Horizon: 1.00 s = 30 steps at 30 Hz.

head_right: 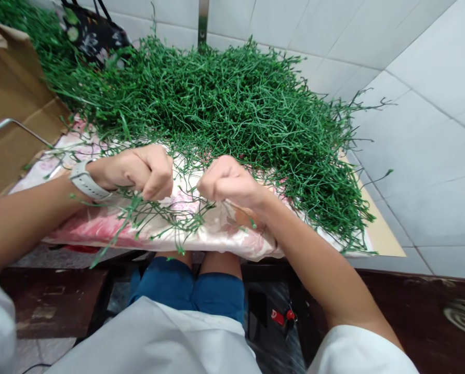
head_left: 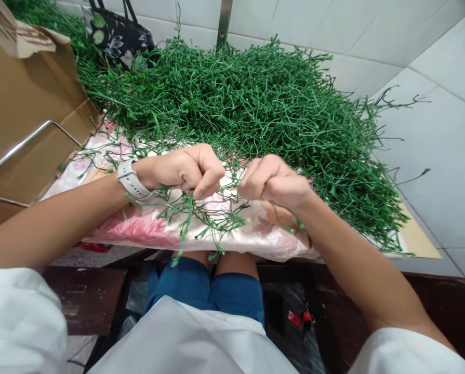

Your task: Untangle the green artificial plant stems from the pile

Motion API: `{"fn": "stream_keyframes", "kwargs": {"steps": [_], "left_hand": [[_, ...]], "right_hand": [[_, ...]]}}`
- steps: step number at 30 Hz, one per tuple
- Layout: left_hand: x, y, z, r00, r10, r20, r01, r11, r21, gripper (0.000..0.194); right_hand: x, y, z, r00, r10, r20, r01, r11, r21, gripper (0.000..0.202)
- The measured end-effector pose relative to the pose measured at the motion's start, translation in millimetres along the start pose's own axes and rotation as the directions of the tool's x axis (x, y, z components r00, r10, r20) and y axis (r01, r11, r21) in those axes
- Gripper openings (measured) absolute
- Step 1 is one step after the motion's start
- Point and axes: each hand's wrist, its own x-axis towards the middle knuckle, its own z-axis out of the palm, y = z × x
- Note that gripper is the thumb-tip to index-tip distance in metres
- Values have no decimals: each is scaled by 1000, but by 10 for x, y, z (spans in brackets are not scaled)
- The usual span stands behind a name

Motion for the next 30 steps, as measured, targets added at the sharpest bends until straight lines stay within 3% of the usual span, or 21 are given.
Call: {"fn": "stream_keyframes", "kwargs": {"steps": [2,3,6,8,11,12,14,17,21,24,27,30], "left_hand": [[-37,18,-63,973,36,-229,-43,999,-24,26],[-43,22,-104,936,51,-348,-64,998,-29,27],[-13,-6,-255,820,67,-569,-133,988,-76,18],[28,-54,-351,759,51,-649,-185,973,-140,18],[78,-126,-422,705,0,-709,-207,956,-207,23],[88,-144,-422,699,-7,-715,-198,959,-203,21],[100,-172,-394,696,2,-718,-175,970,-167,16],[118,-210,-316,708,30,-706,-123,989,-82,18],[141,-265,-196,774,33,-632,-48,999,-7,29],[137,-298,-119,834,33,-551,-14,999,38,31],[125,-323,-90,886,46,-461,8,993,115,26],[127,-334,-102,905,88,-417,6,976,219,20]], "right_hand": [[-38,-56,-115,965,-50,-257,65,997,49,40],[-58,-79,-190,916,-48,-399,73,996,49,37],[-123,-94,-451,675,-33,-737,27,999,-20,32],[-166,-61,-602,536,-58,-842,29,998,-50,35],[-191,4,-692,436,0,-900,48,999,23,40],[-180,20,-677,431,32,-902,35,998,53,39],[-128,44,-590,463,57,-885,-22,998,53,35],[-18,83,-392,573,-30,-819,-99,990,-105,34],[69,183,-186,714,-115,-691,-134,946,-297,43],[71,249,-114,789,-192,-584,-133,874,-467,42],[61,260,-82,811,-296,-505,-90,790,-607,35],[64,227,-69,785,-346,-514,-78,768,-636,35]]}}
